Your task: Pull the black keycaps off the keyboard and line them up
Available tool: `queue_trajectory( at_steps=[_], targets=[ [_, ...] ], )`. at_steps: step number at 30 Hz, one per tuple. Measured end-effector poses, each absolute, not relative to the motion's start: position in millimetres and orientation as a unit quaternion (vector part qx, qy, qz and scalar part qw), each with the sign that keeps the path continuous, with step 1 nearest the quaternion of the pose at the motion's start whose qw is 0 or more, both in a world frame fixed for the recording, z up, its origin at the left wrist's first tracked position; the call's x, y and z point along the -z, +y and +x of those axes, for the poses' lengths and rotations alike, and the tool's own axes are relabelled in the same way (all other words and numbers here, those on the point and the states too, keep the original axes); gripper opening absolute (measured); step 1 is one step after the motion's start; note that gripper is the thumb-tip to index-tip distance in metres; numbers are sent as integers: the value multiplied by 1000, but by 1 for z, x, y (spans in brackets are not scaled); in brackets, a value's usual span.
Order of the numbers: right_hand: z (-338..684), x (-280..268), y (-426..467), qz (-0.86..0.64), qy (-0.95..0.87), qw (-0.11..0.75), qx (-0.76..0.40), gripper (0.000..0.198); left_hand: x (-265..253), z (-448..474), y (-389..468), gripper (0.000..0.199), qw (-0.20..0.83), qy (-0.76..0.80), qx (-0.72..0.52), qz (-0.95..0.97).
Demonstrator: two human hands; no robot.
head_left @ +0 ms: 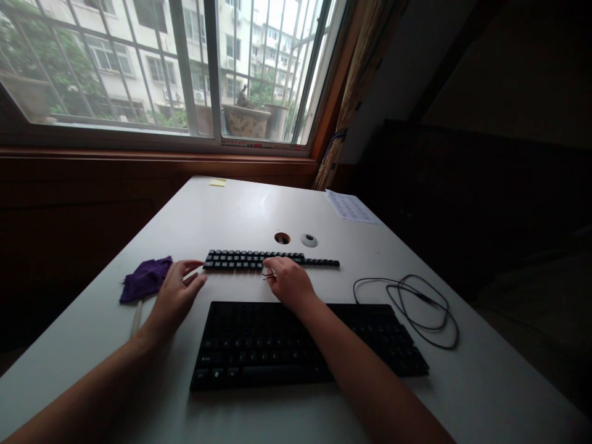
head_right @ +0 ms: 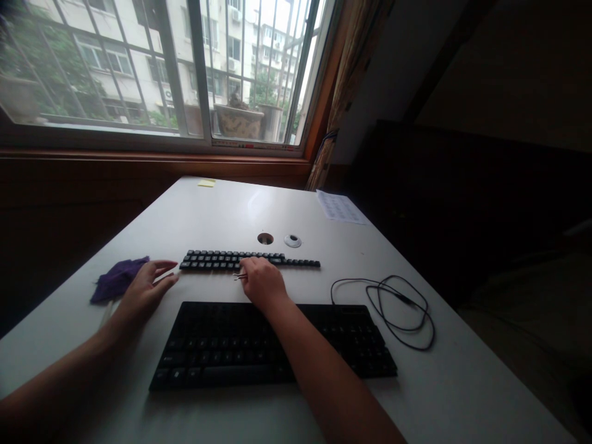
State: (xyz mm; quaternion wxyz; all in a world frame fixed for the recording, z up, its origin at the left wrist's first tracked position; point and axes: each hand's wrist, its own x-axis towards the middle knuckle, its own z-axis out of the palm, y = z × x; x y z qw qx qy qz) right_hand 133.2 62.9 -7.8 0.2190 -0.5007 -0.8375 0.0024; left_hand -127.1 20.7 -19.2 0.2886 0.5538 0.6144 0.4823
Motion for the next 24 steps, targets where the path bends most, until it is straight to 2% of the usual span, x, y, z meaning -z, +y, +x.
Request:
queue_trajectory(
  at_steps=[4,12,17,24],
  targets=[
    [136,3,63,-520,-810,272,11,20,15,-127,18,38,245,616,-483,572],
    [152,-28,62,-513,-771,376,23,15,7,-121,9,18,186,554,-463,667],
    [173,-63,46,-501,-742,445,-25,30,4,-115,3,13,155,491,-439,737],
    [199,-64,-2,-552,-722,398,-120,40,6,-111,1,13,150,453,-416,774]
  ],
)
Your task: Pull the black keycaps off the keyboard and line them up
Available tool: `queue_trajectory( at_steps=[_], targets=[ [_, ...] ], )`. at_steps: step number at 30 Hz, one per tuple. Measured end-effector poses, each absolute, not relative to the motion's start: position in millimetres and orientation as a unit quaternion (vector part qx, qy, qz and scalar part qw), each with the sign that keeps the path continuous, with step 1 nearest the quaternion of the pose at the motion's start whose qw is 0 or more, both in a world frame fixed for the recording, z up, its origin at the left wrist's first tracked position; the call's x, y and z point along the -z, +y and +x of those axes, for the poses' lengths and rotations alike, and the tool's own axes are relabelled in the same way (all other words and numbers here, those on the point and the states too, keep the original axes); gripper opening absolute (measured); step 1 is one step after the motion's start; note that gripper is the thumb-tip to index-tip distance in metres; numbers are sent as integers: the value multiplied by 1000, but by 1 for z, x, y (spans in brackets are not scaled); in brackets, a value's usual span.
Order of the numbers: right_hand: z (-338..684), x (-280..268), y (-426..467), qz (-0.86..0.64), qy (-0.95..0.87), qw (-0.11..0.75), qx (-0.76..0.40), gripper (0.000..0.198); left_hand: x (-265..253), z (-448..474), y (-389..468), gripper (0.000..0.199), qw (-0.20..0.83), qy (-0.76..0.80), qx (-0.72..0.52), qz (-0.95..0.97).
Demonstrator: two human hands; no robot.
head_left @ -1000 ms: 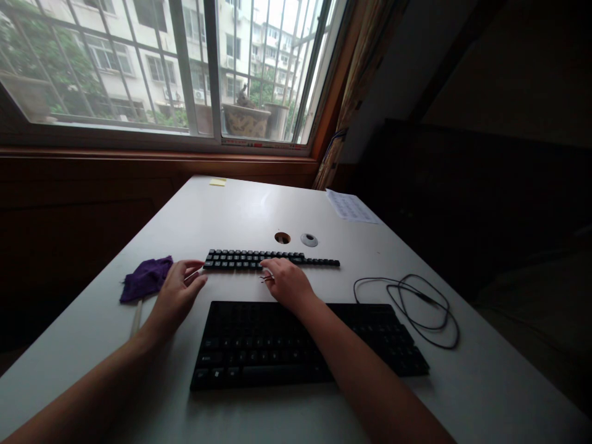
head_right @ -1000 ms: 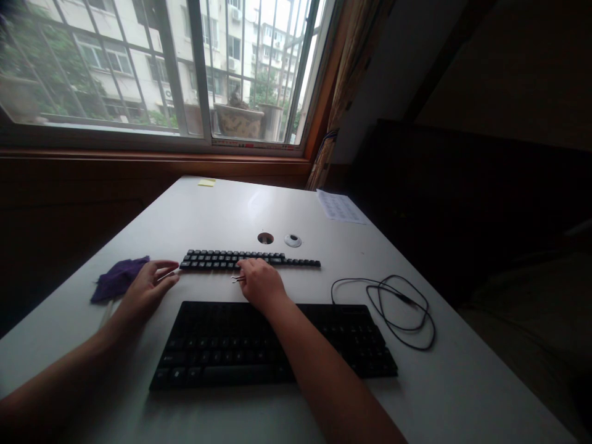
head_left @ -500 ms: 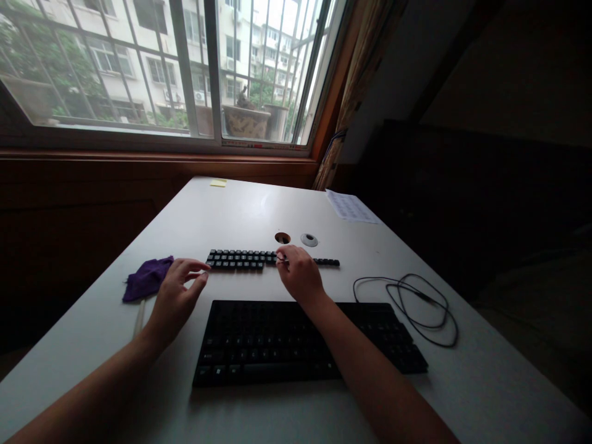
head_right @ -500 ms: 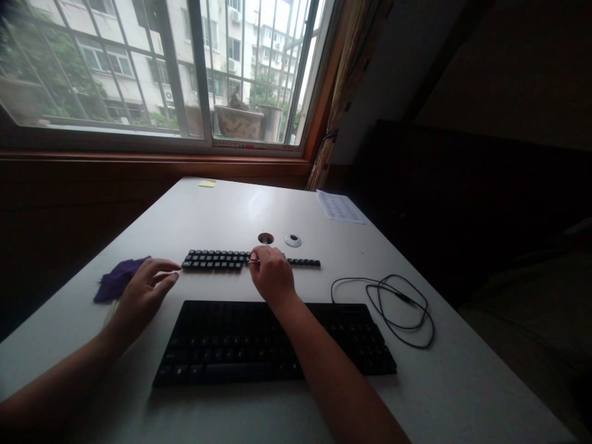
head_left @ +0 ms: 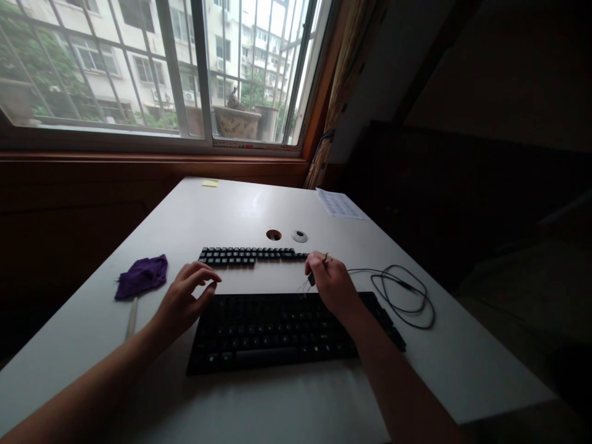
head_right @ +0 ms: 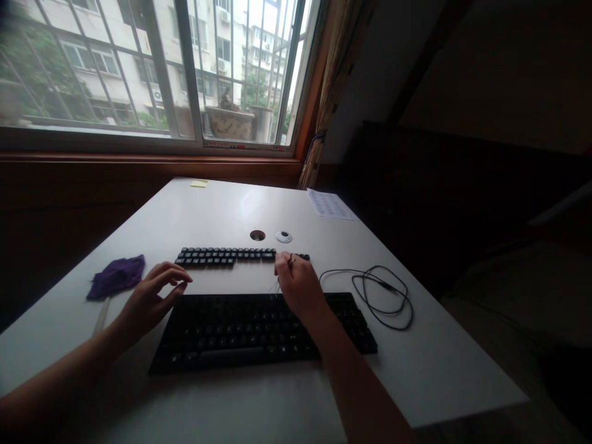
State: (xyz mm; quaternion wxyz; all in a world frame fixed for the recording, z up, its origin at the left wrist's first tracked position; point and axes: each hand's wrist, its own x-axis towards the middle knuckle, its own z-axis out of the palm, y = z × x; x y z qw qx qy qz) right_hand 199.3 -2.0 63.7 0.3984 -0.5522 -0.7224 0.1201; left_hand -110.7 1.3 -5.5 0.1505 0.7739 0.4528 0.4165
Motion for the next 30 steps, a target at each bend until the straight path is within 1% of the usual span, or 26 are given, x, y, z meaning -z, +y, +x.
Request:
queue_trajectory(
  at_steps=[3,7,15,19,22,30],
  targets=[
    [198,-48,-15,-554,-718,390,-162,44,6,-109,1,14,147,450,-410,780],
    [189,-33,-24,-538,-740,373,-154,46,5,-108,0,14,141,450,-404,784],
    [174,-18,-29,-521,-782,336,-57,42,5,-107,0,12,96,430,-394,807],
    [173,-17,-30,-513,-790,334,-41,42,7,-109,2,13,86,412,-397,816],
    [176,-16,-28,-520,-779,345,-58,43,8,-110,2,12,88,410,-397,816],
    [184,-11,-18,-538,-726,392,-173,47,8,-109,1,11,79,408,-387,823]
  ],
)
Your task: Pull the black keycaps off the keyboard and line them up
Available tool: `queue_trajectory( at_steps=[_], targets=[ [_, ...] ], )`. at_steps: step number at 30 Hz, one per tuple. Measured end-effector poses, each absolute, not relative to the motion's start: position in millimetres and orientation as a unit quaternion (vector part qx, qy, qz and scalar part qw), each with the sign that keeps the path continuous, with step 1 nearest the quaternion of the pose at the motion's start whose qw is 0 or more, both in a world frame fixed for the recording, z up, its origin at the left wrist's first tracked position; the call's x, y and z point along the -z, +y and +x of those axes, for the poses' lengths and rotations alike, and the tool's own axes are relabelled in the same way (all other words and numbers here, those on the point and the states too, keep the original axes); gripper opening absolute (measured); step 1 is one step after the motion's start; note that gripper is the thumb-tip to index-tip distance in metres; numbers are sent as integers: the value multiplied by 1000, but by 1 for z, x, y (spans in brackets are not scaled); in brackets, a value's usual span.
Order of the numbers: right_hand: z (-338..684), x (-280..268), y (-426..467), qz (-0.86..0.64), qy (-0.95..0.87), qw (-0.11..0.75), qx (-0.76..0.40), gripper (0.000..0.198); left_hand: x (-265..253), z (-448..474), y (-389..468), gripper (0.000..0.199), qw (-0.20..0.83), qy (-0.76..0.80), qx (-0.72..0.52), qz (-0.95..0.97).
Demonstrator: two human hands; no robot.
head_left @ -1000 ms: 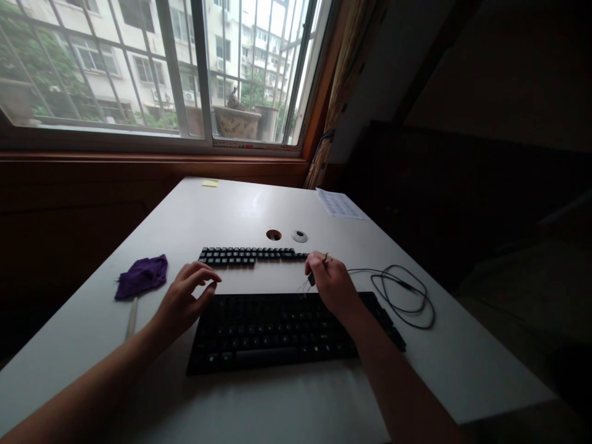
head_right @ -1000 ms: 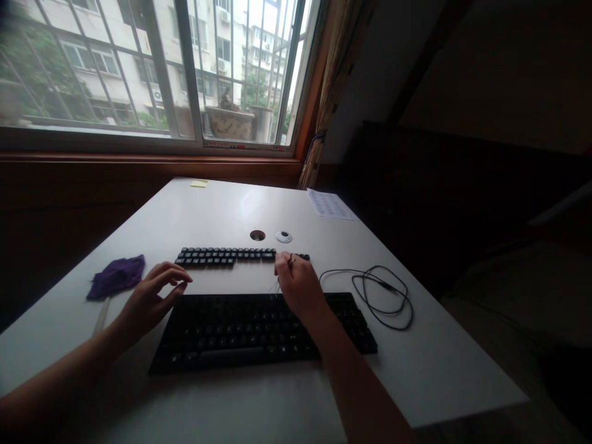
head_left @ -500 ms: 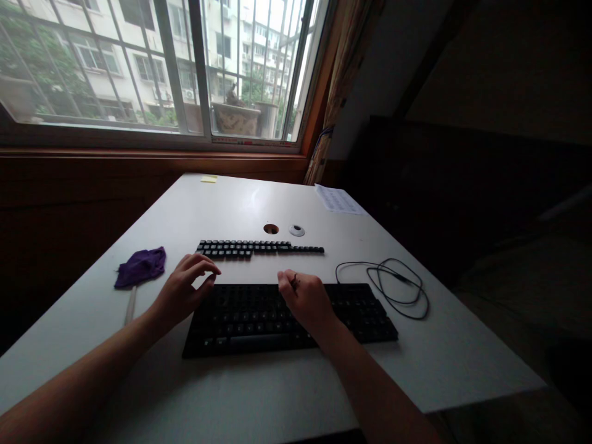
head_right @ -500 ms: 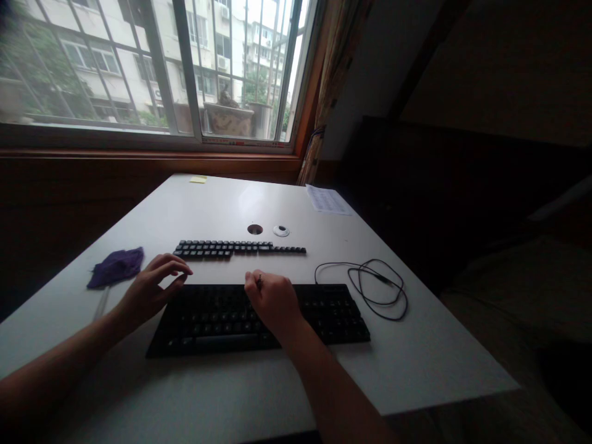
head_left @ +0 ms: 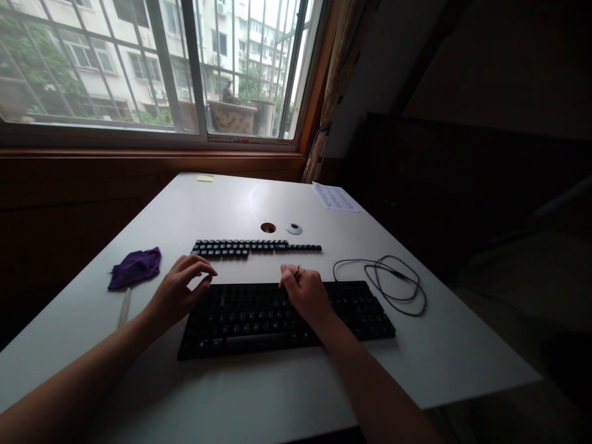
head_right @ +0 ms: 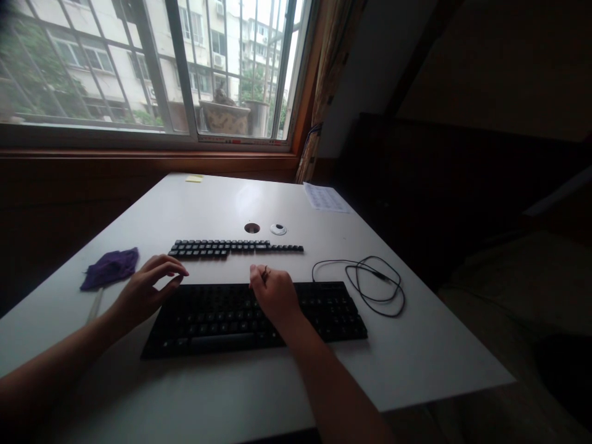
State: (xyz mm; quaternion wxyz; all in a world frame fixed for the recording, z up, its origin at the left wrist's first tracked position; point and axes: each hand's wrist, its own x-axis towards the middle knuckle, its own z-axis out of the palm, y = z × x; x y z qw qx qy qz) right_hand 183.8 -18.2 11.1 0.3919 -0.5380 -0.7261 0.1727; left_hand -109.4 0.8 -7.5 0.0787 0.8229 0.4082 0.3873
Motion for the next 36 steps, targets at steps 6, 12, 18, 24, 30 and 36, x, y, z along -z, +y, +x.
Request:
queue_trajectory(
  at_steps=[6,12,18,24,30,36],
  targets=[
    [181,-9,-17,-555,-702,410,-176,50,7,-107,0,11,73,391,-379,835],
    [179,-7,-15,-564,-690,416,-179,53,10,-106,0,10,87,378,-362,848],
    [179,-3,-12,-573,-667,435,-194,53,12,-103,1,10,94,361,-351,859],
    [178,1,-9,-575,-652,451,-201,53,12,-102,1,12,106,345,-327,873],
    [177,0,-14,-548,-674,450,-206,49,12,-102,1,13,103,346,-321,875],
    [176,-3,-20,-510,-723,428,-186,47,12,-102,1,13,102,345,-316,878]
  ],
)
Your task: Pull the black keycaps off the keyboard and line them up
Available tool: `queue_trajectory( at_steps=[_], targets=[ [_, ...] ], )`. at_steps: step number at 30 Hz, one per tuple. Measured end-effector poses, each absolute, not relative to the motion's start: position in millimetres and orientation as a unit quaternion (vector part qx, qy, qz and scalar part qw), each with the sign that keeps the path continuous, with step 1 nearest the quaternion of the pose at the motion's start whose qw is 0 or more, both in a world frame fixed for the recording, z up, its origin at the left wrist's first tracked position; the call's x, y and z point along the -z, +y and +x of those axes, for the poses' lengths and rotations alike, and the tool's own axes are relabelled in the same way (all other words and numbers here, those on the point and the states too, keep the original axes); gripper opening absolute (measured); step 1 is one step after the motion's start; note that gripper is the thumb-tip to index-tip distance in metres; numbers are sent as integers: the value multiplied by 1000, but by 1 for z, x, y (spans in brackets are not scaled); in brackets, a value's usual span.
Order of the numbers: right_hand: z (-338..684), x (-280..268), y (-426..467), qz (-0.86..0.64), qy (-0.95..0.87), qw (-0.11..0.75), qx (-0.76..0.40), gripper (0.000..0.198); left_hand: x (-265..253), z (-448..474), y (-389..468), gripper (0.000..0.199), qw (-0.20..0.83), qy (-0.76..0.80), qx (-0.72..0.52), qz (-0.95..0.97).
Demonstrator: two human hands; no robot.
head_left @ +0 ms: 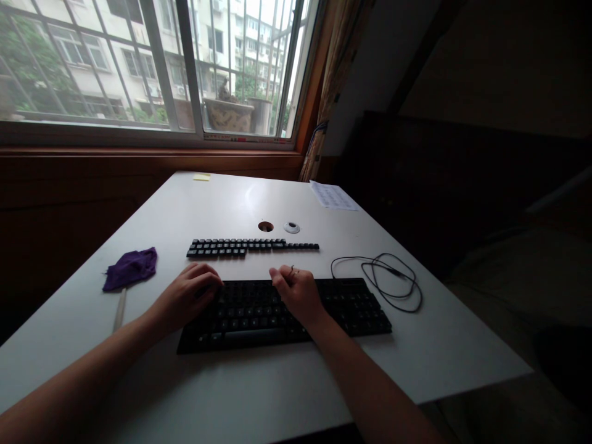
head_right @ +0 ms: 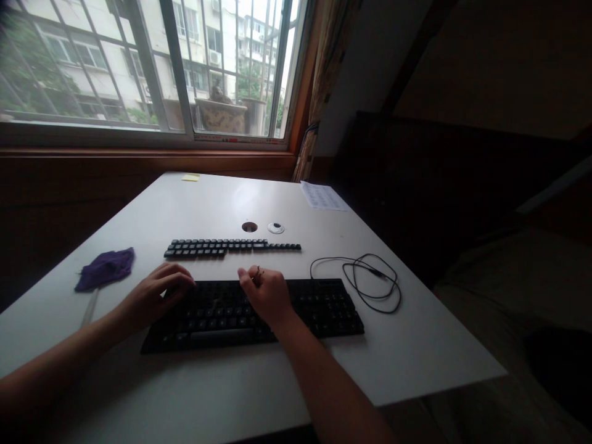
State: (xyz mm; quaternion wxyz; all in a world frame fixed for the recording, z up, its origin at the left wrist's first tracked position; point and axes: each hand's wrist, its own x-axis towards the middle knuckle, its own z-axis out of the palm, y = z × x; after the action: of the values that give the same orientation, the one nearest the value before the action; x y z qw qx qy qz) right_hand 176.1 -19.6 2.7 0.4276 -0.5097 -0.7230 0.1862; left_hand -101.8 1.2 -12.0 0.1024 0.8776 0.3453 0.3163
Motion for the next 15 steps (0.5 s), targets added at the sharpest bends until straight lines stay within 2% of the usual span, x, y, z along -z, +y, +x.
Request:
queue_trajectory(
  at_steps=[15],
  targets=[
    [179,2,-9,-557,-689,405,-226,49,12,-102,1,14,106,342,-308,882]
  ],
)
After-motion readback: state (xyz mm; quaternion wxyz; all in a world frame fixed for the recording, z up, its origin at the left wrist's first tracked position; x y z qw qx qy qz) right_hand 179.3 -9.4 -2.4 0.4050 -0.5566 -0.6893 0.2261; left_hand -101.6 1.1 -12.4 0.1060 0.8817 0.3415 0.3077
